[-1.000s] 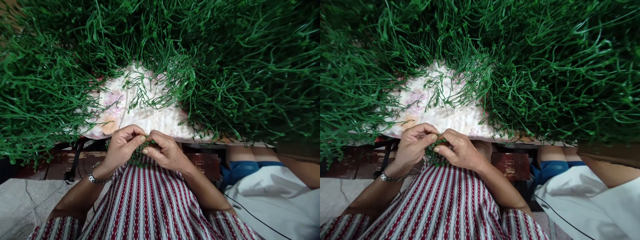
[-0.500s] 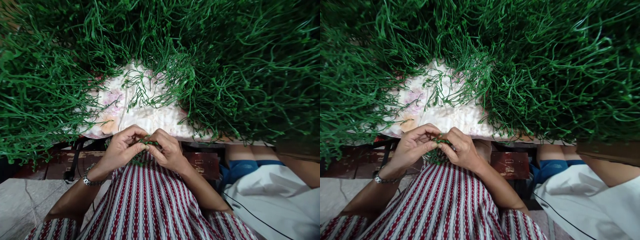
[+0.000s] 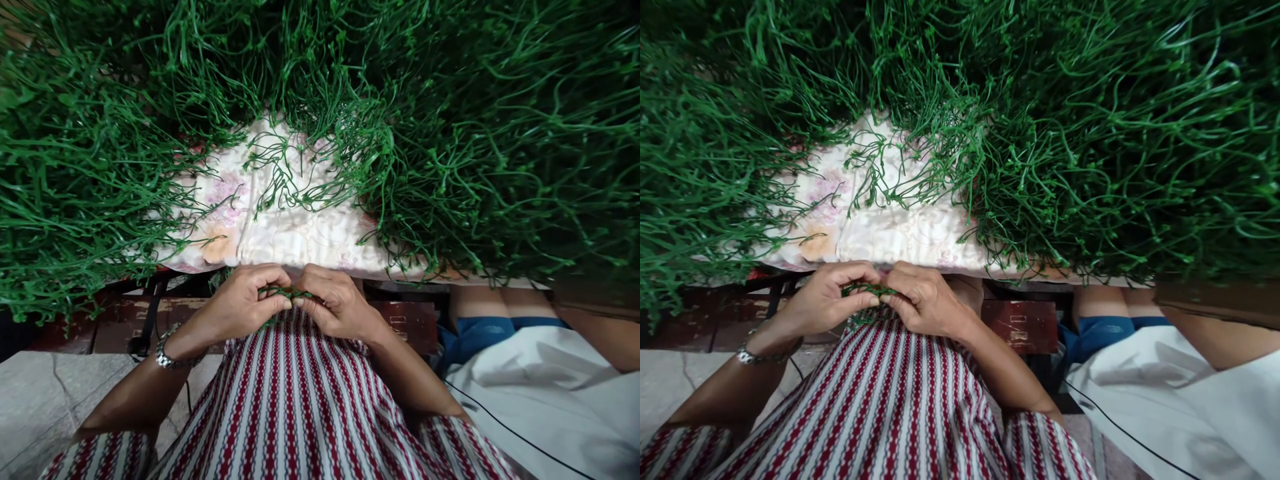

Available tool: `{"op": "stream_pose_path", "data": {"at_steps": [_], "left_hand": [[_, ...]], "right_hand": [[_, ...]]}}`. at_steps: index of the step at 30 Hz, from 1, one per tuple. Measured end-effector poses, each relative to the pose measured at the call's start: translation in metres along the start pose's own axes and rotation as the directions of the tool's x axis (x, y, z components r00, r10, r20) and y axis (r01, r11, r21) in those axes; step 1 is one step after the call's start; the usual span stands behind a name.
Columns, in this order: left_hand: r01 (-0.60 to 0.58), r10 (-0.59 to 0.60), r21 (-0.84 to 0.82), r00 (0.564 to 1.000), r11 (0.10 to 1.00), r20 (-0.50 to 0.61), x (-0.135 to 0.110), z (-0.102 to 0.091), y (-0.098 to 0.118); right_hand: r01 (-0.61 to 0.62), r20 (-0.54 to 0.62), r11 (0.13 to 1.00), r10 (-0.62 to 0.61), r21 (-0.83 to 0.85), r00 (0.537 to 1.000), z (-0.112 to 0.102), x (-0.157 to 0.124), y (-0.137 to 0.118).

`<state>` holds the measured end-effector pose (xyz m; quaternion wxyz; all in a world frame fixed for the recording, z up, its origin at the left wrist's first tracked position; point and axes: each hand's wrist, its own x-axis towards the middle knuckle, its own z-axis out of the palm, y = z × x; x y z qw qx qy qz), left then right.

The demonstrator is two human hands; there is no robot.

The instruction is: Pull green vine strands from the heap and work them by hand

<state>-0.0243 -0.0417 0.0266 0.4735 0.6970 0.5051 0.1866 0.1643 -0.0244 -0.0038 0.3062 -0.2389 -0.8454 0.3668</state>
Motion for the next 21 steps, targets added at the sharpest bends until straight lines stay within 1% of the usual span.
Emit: {"op": "stream_pose_path", "data": {"at_steps": [4,6,9,11,13,15,17,18,19,20,21], "left_hand": [[-0.114,0.114,0.013,0.993,0.993,-0.022,0.0,0.001,-0.003],[-0.143,0.143,0.031,0.989,0.989,-0.026,0.0,0.001,-0.002],[-0.171,0.174,0.12,0.985,0.978,-0.016,0.0,0.004,0.0],[-0.195,0.198,0.175,0.98,0.965,-0.001,0.0,0.006,0.001],[-0.238,0.232,0.222,0.971,0.946,0.052,-0.001,0.008,0.002],[-0.305,0.275,0.265,0.95,0.915,0.146,-0.003,0.006,0.004],[-0.351,0.3,0.291,0.931,0.89,0.206,-0.005,-0.001,0.006],[-0.352,0.301,0.274,0.93,0.895,0.211,-0.006,-0.006,0.007],[-0.336,0.293,0.23,0.935,0.913,0.2,-0.006,-0.01,0.008],[-0.306,0.278,0.169,0.945,0.937,0.17,-0.006,-0.015,0.009],[-0.267,0.253,0.099,0.958,0.958,0.133,-0.005,-0.018,0.01]], "right_hand": [[-0.01,0.01,0.999,0.01,0.049,1.0,0.0,-0.001,0.001],[-0.029,0.017,0.998,0.028,0.057,0.999,0.001,-0.001,0.001],[-0.056,0.055,0.997,0.053,0.051,0.997,-0.001,-0.001,0.001],[-0.058,0.109,0.998,0.053,0.038,0.993,-0.003,0.0,0.001],[-0.053,0.192,0.998,0.047,0.029,0.98,-0.005,0.0,0.0],[-0.039,0.298,0.998,0.021,0.056,0.954,-0.009,-0.002,-0.001],[-0.011,0.407,0.992,-0.041,0.124,0.913,-0.014,-0.005,-0.003],[0.0,0.441,0.987,-0.073,0.164,0.894,-0.018,-0.008,-0.003],[0.002,0.451,0.98,-0.093,0.198,0.888,-0.021,-0.009,-0.003],[-0.005,0.429,0.976,-0.092,0.22,0.899,-0.026,-0.011,-0.003],[-0.019,0.372,0.974,-0.068,0.225,0.926,-0.03,-0.011,-0.002]]}}
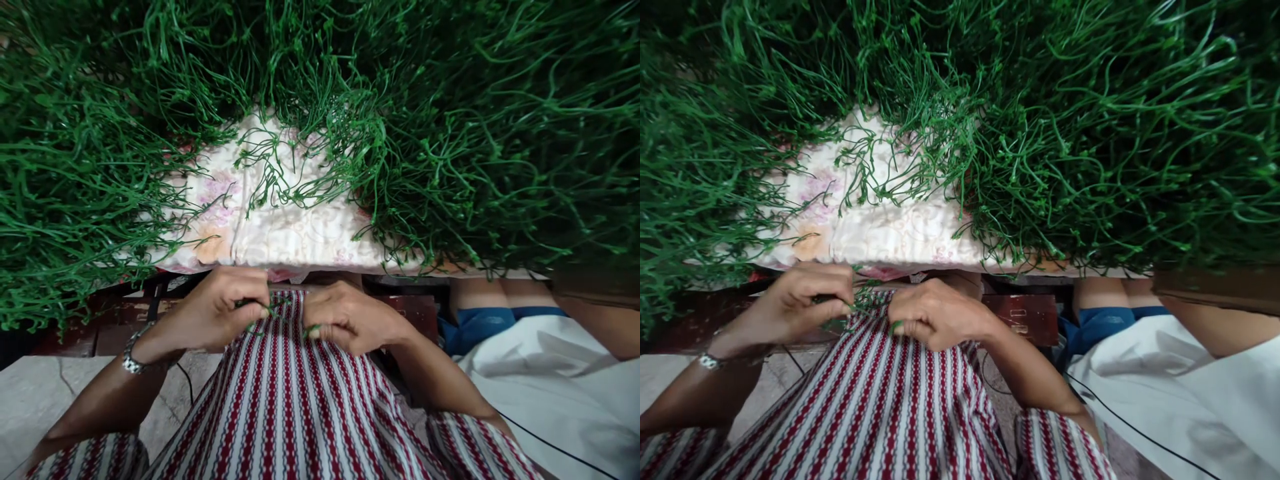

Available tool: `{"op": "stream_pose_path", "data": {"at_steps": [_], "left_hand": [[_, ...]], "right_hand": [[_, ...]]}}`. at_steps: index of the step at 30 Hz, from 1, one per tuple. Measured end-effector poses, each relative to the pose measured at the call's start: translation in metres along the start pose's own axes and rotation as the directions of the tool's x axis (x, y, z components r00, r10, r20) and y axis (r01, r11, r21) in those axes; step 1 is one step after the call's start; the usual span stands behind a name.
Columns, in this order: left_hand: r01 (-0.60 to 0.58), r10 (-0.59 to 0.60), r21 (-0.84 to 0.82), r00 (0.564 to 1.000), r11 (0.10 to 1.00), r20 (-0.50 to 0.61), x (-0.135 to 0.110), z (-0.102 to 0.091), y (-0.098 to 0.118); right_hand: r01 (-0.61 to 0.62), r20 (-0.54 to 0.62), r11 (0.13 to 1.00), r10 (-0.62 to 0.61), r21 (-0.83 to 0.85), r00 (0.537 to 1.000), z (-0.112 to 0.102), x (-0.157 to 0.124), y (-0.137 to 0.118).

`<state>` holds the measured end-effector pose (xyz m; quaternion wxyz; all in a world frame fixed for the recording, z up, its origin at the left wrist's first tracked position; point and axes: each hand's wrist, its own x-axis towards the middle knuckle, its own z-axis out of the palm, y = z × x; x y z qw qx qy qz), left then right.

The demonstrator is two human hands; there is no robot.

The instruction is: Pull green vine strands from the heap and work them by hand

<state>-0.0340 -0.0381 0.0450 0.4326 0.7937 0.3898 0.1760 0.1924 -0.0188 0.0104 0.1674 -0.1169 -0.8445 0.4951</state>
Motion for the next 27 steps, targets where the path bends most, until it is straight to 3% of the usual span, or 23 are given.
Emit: {"op": "stream_pose_path", "data": {"at_steps": [2,5,10,13,18,23,27], "left_hand": [[0.061,-0.072,-0.126,0.994,0.99,-0.083,0.004,-0.002,0.001],[0.076,-0.126,-0.223,0.967,0.972,-0.22,0.013,0.006,0.002],[-0.014,-0.174,-0.4,0.886,0.917,-0.43,0.02,0.025,-0.002],[-0.047,-0.24,-0.499,0.836,0.865,-0.494,0.018,0.033,-0.008],[-0.025,-0.362,-0.66,0.82,0.751,-0.443,0.018,0.04,-0.013],[0.028,-0.401,-0.668,0.819,0.744,-0.412,0.019,0.043,-0.014],[0.094,-0.418,-0.697,0.853,0.711,-0.312,0.017,0.038,-0.014]], "right_hand": [[-0.034,-0.213,0.999,0.033,0.0,0.977,-0.006,0.0,-0.001],[-0.049,-0.451,0.999,0.044,-0.001,0.891,-0.006,0.009,-0.003],[-0.188,-0.553,0.981,0.183,0.049,0.813,0.021,0.029,-0.002],[-0.233,-0.597,0.97,0.227,0.068,0.769,0.03,0.031,0.0],[-0.233,-0.566,0.97,0.227,0.062,0.793,0.026,0.027,-0.002],[-0.254,-0.523,0.964,0.173,-0.085,0.834,0.024,0.026,-0.004],[-0.163,-0.467,0.976,0.078,-0.143,0.881,0.024,0.026,0.001]]}}
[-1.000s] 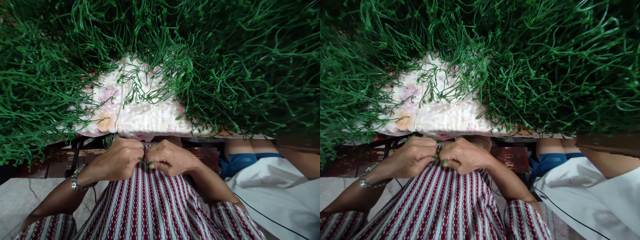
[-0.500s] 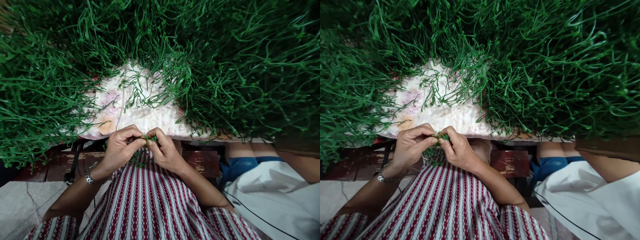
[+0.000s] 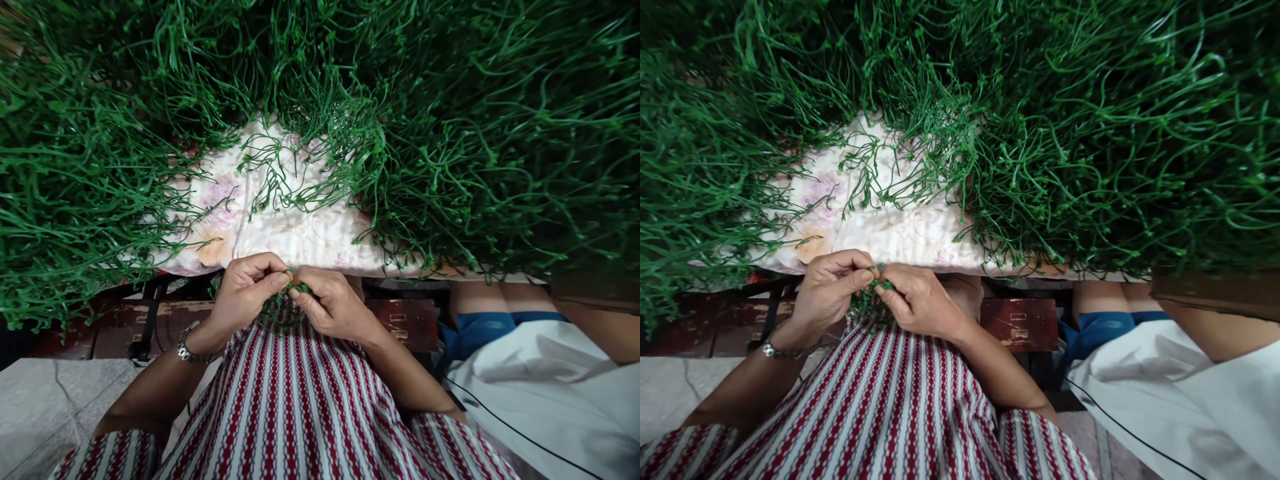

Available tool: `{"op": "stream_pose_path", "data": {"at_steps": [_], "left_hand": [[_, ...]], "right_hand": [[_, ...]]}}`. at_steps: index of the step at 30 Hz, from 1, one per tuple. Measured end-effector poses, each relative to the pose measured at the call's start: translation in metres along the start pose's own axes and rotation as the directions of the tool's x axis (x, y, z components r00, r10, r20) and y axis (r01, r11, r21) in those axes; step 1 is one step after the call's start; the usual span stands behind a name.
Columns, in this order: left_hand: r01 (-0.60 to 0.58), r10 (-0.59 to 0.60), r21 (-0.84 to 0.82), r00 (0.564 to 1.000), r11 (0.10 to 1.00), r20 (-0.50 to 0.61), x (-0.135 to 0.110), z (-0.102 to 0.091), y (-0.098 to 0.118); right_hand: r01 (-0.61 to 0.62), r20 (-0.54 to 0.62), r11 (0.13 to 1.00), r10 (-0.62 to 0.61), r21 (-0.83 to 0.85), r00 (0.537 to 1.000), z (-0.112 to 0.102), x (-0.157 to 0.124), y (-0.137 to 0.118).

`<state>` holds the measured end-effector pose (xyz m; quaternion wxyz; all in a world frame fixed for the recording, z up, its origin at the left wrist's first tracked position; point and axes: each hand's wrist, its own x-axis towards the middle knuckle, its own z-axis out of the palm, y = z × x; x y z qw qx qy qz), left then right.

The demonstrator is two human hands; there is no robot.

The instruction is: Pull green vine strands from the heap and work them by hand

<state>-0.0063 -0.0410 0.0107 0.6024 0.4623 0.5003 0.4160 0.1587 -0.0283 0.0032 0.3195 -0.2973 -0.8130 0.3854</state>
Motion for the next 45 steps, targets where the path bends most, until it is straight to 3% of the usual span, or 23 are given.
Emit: {"op": "stream_pose_path", "data": {"at_steps": [3,8,10,15,19,22,28,34,37,40,42,43,45], "left_hand": [[0.059,-0.068,0.073,0.989,0.996,0.134,-0.001,-0.005,0.006],[0.033,-0.098,0.234,0.957,0.972,0.272,-0.001,-0.011,0.013],[0.025,-0.095,0.256,0.959,0.966,0.265,-0.001,-0.012,0.015],[-0.048,-0.028,0.346,0.977,0.937,0.213,0.0,-0.011,0.021],[-0.127,-0.003,0.408,0.953,0.904,0.303,0.0,-0.015,0.025],[-0.099,-0.039,0.365,0.935,0.926,0.353,0.0,-0.019,0.024],[-0.057,-0.02,0.308,0.971,0.95,0.24,-0.001,-0.015,0.015],[-0.102,-0.015,0.459,0.97,0.883,0.244,-0.001,-0.007,0.013],[-0.196,-0.01,0.495,0.923,0.847,0.384,0.0,-0.007,0.017],[-0.305,0.0,0.453,0.83,0.838,0.558,0.0,-0.012,0.023],[-0.275,-0.034,0.406,0.792,0.871,0.609,0.0,-0.017,0.028],[-0.22,-0.059,0.387,0.803,0.895,0.593,0.0,-0.02,0.029],[-0.079,-0.1,0.349,0.878,0.934,0.468,0.001,-0.024,0.031]], "right_hand": [[0.115,0.059,0.992,-0.119,0.058,0.991,-0.001,0.0,0.005],[0.231,0.163,0.973,-0.228,-0.003,0.96,-0.005,0.0,0.01],[0.232,0.163,0.972,-0.224,-0.036,0.961,-0.006,-0.001,0.011],[0.182,0.029,0.981,-0.181,-0.068,0.983,-0.011,-0.001,0.011],[0.18,0.09,0.979,-0.172,-0.091,0.981,-0.013,-0.001,0.01],[0.152,0.098,0.986,-0.146,-0.064,0.984,-0.013,-0.001,0.01],[0.119,0.09,0.992,-0.115,-0.045,0.989,-0.008,-0.002,0.01],[0.069,0.044,0.993,-0.065,-0.097,0.997,-0.001,-0.005,0.014],[0.145,0.157,0.989,-0.138,-0.038,0.978,-0.003,-0.006,0.014],[0.179,0.314,0.979,-0.203,0.101,0.928,-0.01,-0.008,0.014],[0.157,0.381,0.976,-0.204,0.153,0.902,-0.017,-0.011,0.015],[0.132,0.378,0.977,-0.187,0.165,0.907,-0.02,-0.012,0.016],[0.061,0.278,0.986,-0.102,0.152,0.955,-0.028,-0.015,0.017]]}}
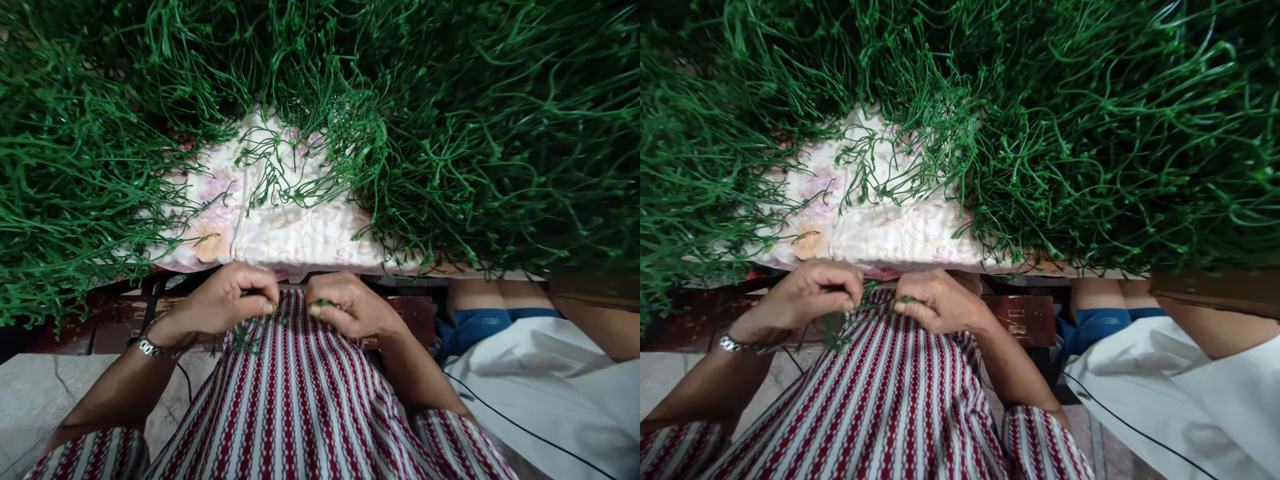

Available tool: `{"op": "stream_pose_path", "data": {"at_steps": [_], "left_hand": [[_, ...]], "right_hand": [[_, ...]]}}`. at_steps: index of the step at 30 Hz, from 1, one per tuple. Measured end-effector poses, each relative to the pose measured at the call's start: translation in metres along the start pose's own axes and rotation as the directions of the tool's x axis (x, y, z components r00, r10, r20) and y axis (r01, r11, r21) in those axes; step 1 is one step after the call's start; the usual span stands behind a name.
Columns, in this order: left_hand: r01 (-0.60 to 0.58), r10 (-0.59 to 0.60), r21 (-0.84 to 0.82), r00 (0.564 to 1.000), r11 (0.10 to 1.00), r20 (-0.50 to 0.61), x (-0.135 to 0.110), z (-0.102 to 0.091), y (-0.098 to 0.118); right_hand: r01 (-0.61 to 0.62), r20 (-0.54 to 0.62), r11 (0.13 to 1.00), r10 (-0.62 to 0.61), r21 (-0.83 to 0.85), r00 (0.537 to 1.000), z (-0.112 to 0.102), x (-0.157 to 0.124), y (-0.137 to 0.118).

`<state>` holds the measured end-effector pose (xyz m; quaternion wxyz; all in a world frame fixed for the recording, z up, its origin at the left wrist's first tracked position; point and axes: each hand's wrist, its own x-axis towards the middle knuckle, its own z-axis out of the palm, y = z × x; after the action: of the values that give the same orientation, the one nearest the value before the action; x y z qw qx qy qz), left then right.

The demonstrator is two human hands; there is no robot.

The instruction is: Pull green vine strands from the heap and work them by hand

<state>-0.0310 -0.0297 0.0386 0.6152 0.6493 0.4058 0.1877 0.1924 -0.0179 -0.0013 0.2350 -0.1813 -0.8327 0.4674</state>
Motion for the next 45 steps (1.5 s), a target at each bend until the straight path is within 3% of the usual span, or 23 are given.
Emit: {"op": "stream_pose_path", "data": {"at_steps": [2,4,6,11,15,20,24,26,28,29,30,33,35,39,45], "left_hand": [[0.055,-0.073,-0.116,0.984,0.992,-0.164,0.001,-0.001,-0.002],[0.047,-0.104,-0.226,0.964,0.973,-0.246,0.006,0.002,-0.004],[0.014,-0.108,-0.31,0.952,0.951,-0.286,0.012,0.006,-0.005],[-0.114,-0.075,-0.352,0.874,0.929,-0.48,0.027,0.017,-0.006],[-0.162,-0.01,-0.239,0.807,0.957,-0.59,0.032,0.022,-0.005],[-0.131,0.135,0.052,0.782,0.99,-0.609,0.032,0.032,0.0],[-0.151,0.226,0.174,0.774,0.973,-0.591,0.029,0.034,-0.002],[-0.168,0.248,0.184,0.701,0.969,-0.669,0.027,0.029,-0.006],[-0.207,0.26,0.171,0.564,0.963,-0.784,0.025,0.02,-0.007],[-0.225,0.257,0.159,0.522,0.961,-0.814,0.025,0.016,-0.008],[-0.236,0.245,0.138,0.525,0.962,-0.815,0.024,0.013,-0.007],[-0.228,0.172,0.018,0.682,0.974,-0.711,0.025,0.011,-0.006],[-0.235,0.128,-0.072,0.731,0.969,-0.67,0.028,0.015,-0.006],[-0.27,0.091,-0.16,0.724,0.95,-0.684,0.033,0.024,-0.009],[-0.362,0.118,-0.139,0.604,0.922,-0.788,0.045,0.032,-0.013]], "right_hand": [[-0.087,-0.228,0.996,0.08,-0.019,0.97,-0.005,-0.002,-0.002],[-0.144,-0.425,0.988,0.104,-0.063,0.899,-0.007,0.0,-0.007],[-0.154,-0.507,0.982,0.076,-0.113,0.858,-0.006,0.006,-0.013],[-0.161,-0.467,0.966,0.049,-0.204,0.883,0.009,0.022,-0.022],[-0.203,-0.471,0.949,0.068,-0.242,0.879,0.017,0.024,-0.017],[-0.226,-0.403,0.926,0.091,-0.302,0.911,0.017,0.022,-0.013],[-0.151,-0.331,0.942,0.046,-0.299,0.943,0.015,0.02,-0.016],[-0.065,-0.247,0.973,0.009,-0.222,0.969,0.013,0.016,-0.019],[0.007,-0.188,0.99,-0.033,-0.138,0.982,0.01,0.012,-0.023],[0.015,-0.201,0.993,-0.038,-0.117,0.979,0.008,0.01,-0.025],[0.0,-0.245,0.993,-0.03,-0.119,0.969,0.005,0.009,-0.026],[-0.105,-0.424,0.972,0.007,-0.21,0.906,-0.004,0.011,-0.028],[-0.144,-0.47,0.951,-0.001,-0.273,0.883,-0.007,0.016,-0.027],[-0.201,-0.467,0.959,0.088,-0.198,0.88,0.006,0.029,-0.02],[-0.297,-0.472,0.946,0.321,0.127,0.821,0.035,0.033,-0.012]]}}
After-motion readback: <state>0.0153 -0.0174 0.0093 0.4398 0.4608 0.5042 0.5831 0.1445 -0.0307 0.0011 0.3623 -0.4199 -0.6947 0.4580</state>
